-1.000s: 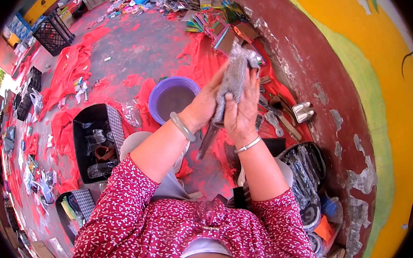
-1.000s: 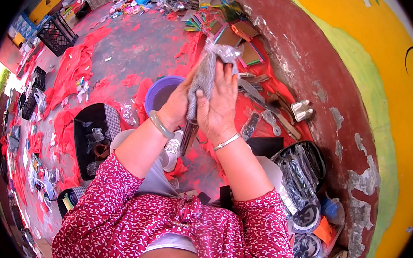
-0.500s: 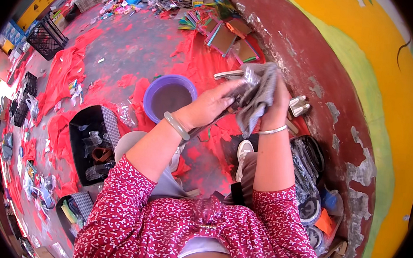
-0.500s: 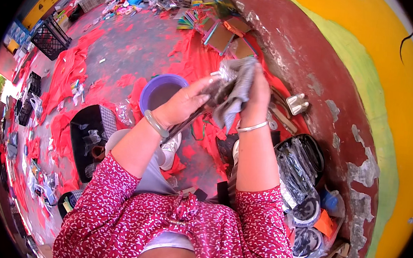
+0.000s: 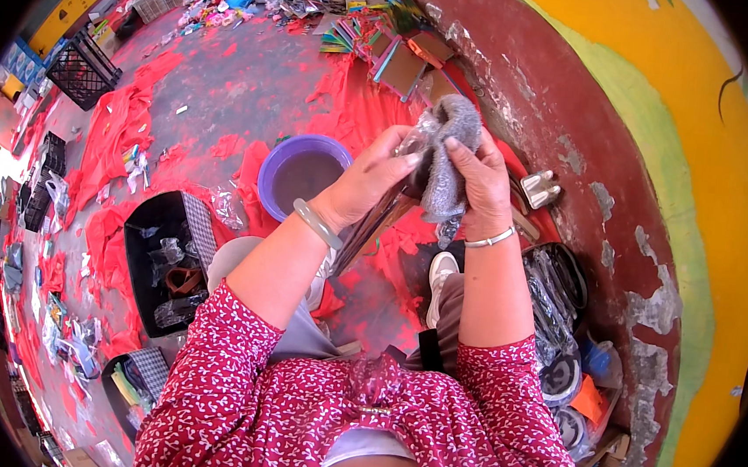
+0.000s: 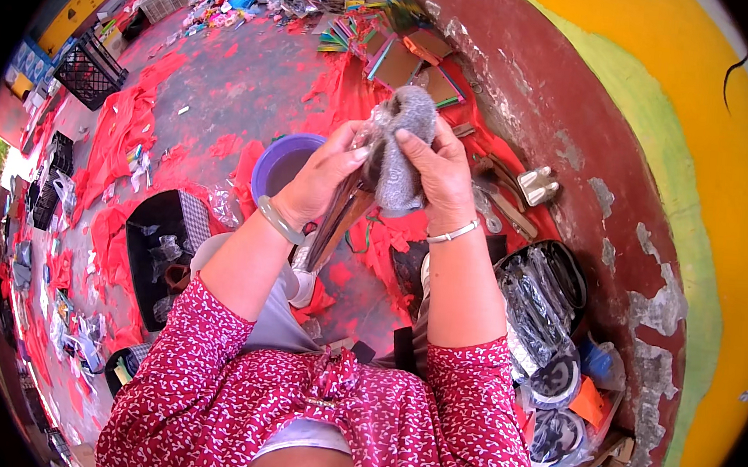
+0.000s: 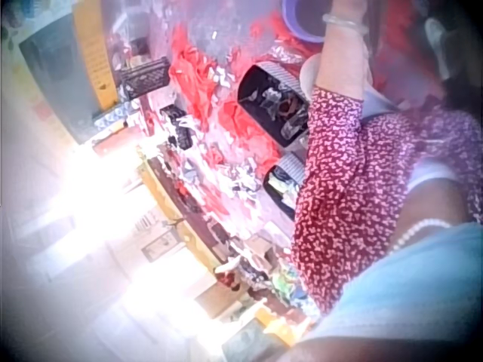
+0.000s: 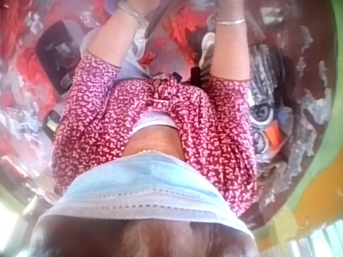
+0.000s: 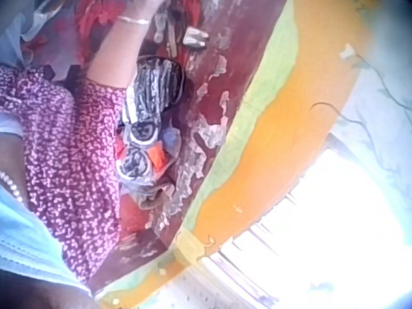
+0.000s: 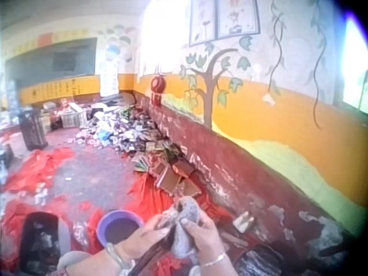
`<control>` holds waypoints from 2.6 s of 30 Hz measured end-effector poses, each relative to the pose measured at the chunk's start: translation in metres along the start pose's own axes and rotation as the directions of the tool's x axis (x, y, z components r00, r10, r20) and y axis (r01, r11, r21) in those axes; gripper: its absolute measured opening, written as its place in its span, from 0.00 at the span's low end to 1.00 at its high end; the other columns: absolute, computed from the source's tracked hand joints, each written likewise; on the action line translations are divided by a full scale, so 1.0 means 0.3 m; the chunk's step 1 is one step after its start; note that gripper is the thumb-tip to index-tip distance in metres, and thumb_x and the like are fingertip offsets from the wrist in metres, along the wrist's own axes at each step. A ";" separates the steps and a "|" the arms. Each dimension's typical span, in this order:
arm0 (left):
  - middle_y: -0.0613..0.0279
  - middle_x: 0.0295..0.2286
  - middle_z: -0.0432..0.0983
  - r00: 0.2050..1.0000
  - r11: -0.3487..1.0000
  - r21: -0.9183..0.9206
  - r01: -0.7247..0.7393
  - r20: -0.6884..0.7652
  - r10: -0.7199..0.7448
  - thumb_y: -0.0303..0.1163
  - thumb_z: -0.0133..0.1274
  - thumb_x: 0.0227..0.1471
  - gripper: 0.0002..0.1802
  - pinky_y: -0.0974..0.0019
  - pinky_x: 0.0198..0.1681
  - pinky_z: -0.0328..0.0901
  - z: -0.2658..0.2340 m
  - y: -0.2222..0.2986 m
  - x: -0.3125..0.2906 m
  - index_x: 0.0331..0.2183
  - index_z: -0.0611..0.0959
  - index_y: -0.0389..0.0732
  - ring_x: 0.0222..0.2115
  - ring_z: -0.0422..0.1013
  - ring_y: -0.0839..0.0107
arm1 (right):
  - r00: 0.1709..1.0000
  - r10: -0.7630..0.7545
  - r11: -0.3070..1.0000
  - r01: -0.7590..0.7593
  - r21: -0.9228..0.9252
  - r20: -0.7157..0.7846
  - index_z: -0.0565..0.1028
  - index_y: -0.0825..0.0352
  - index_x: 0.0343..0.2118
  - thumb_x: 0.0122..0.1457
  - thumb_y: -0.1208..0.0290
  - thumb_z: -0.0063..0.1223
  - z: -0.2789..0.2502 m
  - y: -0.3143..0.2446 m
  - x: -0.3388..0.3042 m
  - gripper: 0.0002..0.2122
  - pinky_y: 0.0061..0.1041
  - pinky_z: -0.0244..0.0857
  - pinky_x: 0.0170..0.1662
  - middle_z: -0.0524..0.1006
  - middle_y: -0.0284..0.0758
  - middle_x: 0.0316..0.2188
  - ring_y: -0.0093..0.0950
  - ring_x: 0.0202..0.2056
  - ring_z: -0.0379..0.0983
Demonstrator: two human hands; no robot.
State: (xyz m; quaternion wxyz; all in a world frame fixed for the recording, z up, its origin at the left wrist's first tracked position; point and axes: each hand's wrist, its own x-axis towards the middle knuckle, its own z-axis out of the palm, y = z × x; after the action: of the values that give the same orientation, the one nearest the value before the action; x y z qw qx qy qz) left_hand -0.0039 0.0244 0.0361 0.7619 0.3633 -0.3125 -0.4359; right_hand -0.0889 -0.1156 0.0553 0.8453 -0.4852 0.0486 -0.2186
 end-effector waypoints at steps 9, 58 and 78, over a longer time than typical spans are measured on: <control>0.62 0.34 0.75 0.943 0.989 -0.074 -0.127 -0.317 0.098 0.33 0.46 0.56 0.13 0.71 0.40 0.65 0.015 -0.026 0.014 0.38 0.77 0.33 0.33 0.70 0.75 | 0.929 -0.313 0.949 0.297 -0.108 -0.196 0.74 0.69 0.37 0.51 0.84 0.53 0.049 0.099 0.013 0.10 0.17 0.66 0.36 0.76 0.29 0.30 0.17 0.31 0.71; 0.68 0.29 0.71 0.919 0.804 0.493 0.334 0.020 -0.394 0.19 0.51 0.44 0.12 0.74 0.34 0.63 -0.043 0.050 0.004 0.36 0.74 0.36 0.30 0.67 0.79 | 0.885 -0.335 0.936 0.274 -0.221 -0.324 0.74 0.66 0.27 0.57 0.68 0.52 -0.071 0.031 0.026 0.07 0.12 0.58 0.29 0.70 0.22 0.23 0.12 0.26 0.62; 0.61 0.23 0.75 0.983 0.224 0.974 0.039 0.004 -0.185 0.27 0.55 0.44 0.16 0.70 0.32 0.64 -0.108 0.060 -0.010 0.38 0.76 0.34 0.25 0.69 0.76 | 0.949 -0.259 0.587 0.303 -0.751 0.180 0.71 0.68 0.45 0.57 0.59 0.49 -0.105 -0.025 0.006 0.18 0.29 0.65 0.44 0.73 0.38 0.41 0.30 0.41 0.72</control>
State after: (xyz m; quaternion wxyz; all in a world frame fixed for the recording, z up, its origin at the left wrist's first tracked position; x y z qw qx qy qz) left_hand 0.0282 0.0424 0.0330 0.3196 0.7514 -0.5325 -0.2229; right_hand -0.0989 -0.1447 0.0453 0.5126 -0.8056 0.0381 -0.2945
